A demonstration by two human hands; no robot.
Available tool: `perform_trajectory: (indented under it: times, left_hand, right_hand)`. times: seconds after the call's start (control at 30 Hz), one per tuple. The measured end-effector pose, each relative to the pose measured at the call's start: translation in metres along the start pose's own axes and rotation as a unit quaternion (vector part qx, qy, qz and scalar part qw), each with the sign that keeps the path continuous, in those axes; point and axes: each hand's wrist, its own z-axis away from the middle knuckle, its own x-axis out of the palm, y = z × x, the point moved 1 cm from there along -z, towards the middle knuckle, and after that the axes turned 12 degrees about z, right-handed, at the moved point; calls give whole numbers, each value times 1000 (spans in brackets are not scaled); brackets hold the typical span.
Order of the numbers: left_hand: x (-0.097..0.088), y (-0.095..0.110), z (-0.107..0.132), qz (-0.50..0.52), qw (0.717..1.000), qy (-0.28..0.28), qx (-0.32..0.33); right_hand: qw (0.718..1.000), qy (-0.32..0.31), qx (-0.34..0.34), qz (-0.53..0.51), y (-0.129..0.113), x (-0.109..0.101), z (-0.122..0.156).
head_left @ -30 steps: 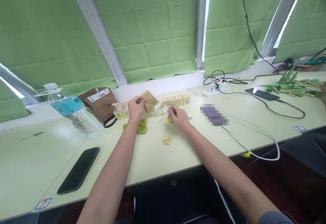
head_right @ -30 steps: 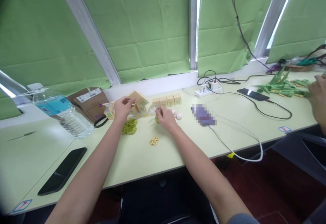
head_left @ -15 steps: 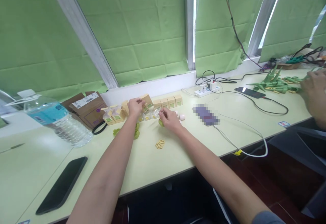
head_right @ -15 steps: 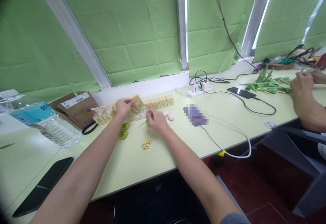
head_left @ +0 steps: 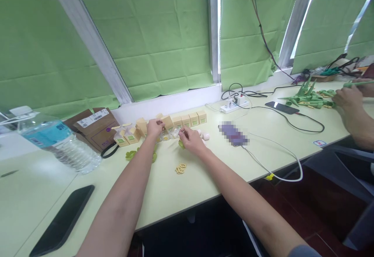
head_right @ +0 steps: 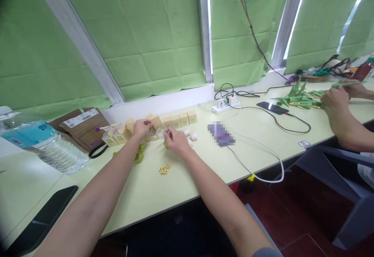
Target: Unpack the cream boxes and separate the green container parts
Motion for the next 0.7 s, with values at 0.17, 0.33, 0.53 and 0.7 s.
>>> perform_trajectory:
  times: [0.17,0.33,0.53,0.7]
  left_hand:
    - [-10,5,-6,-29,1000,9,4]
    - [-24,16,-1,-85,994,44,47]
    - [-13,23,34,62,996,-1,71]
    - [15,11,78,123,987,-52,93]
  right_hand:
    - [1000,-6,3,-3,-3,-3,1]
    - [1000,-16,0,2,-5,-3,3]
    - [999,-39,3,17,-2,1,3]
    - [998,-45,11,31,-1,2,4]
